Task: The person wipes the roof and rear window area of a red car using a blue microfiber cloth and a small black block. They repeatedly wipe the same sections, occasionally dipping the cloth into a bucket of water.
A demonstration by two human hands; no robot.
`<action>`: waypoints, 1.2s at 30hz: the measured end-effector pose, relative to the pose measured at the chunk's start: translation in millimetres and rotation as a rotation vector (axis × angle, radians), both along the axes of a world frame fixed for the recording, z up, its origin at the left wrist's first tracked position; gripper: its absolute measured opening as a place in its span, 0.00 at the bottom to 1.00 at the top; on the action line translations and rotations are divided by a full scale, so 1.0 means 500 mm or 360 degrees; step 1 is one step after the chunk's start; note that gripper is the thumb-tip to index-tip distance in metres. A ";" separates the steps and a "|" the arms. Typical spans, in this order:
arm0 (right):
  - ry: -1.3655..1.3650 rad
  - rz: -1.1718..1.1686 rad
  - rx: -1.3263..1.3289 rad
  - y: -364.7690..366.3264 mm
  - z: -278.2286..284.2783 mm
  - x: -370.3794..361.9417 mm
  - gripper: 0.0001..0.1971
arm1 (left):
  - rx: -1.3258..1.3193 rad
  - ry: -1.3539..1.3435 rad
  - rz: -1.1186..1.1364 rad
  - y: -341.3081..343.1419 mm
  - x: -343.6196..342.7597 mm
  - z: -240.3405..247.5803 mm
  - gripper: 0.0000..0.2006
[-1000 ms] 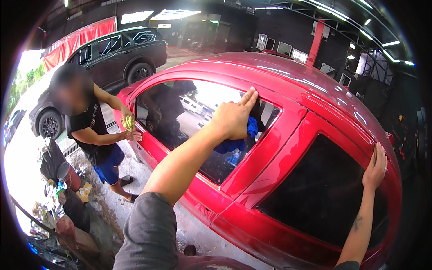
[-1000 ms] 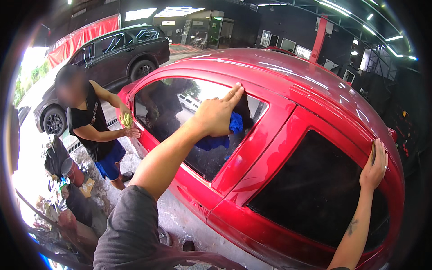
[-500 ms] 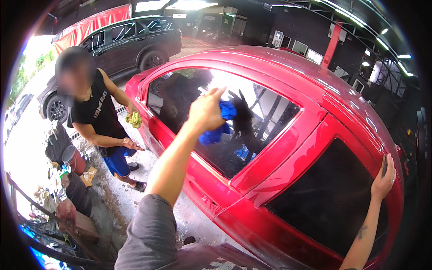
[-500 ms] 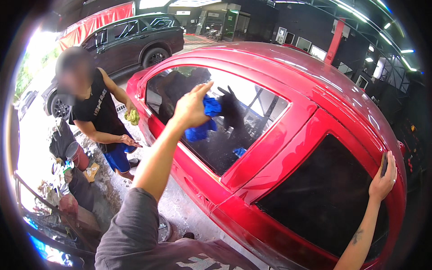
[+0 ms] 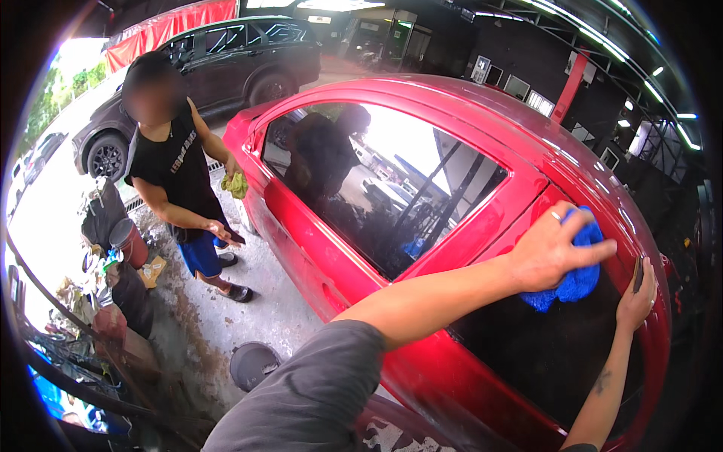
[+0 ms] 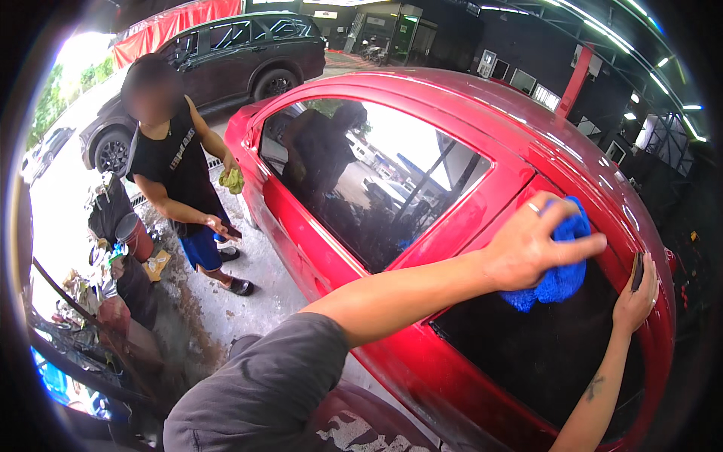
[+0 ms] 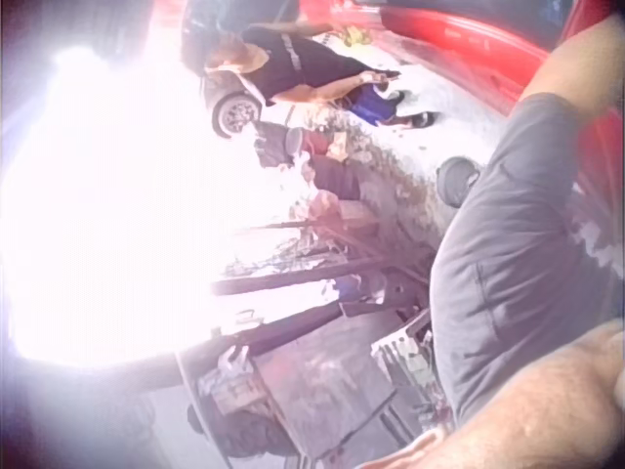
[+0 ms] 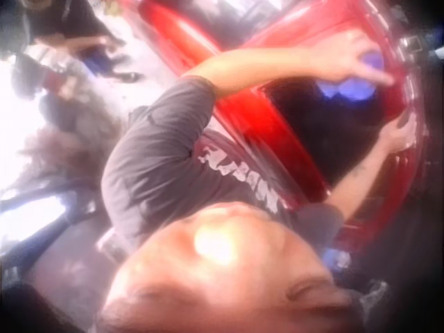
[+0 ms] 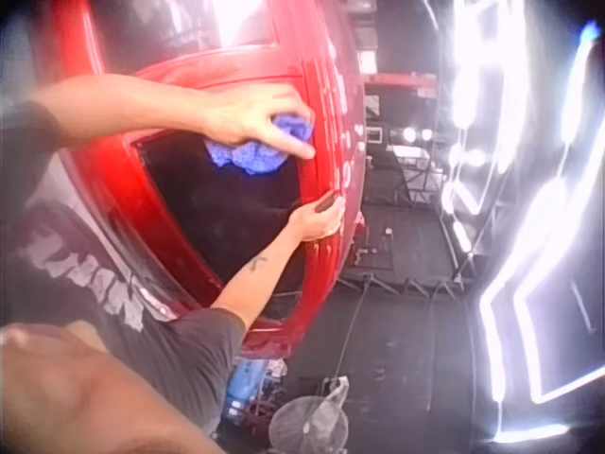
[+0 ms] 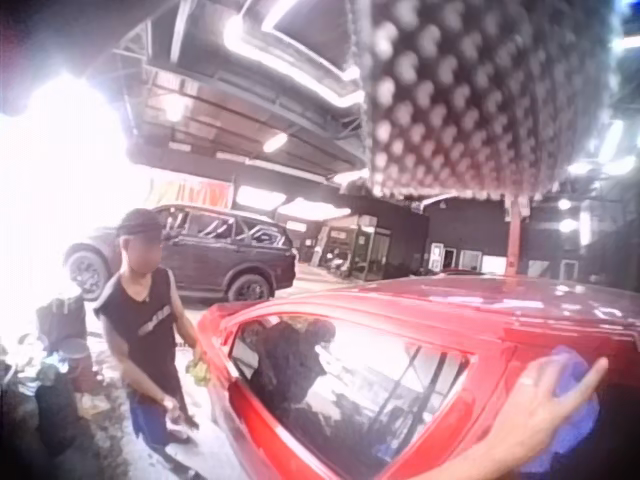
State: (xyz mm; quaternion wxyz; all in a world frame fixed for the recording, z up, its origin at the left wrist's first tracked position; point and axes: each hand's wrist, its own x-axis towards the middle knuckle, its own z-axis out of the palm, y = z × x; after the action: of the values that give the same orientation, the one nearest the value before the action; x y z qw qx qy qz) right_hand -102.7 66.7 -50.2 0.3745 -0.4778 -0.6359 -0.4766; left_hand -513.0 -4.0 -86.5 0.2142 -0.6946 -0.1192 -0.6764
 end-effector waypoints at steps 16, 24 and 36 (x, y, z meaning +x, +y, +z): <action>-0.0074 0.0018 0.0047 0.039 -0.032 0.039 0.21 | -0.0532 0.0857 0.0601 0.027 -0.028 -0.357 0.51; -0.0075 0.0024 0.0104 0.041 -0.042 0.026 0.21 | -0.0362 0.0315 0.0573 0.017 0.012 -0.341 0.40; -0.0101 0.0064 0.0012 0.057 -0.040 0.074 0.21 | -0.1851 -0.0786 -0.0601 -0.193 -0.001 -0.483 0.38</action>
State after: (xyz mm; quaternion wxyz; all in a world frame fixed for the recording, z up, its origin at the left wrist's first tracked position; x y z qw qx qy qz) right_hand -65.6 95.1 -70.0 0.3654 -0.4481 -0.6551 -0.4863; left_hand -513.4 -100.3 -328.2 -0.3520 -0.5304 -0.3871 -0.6671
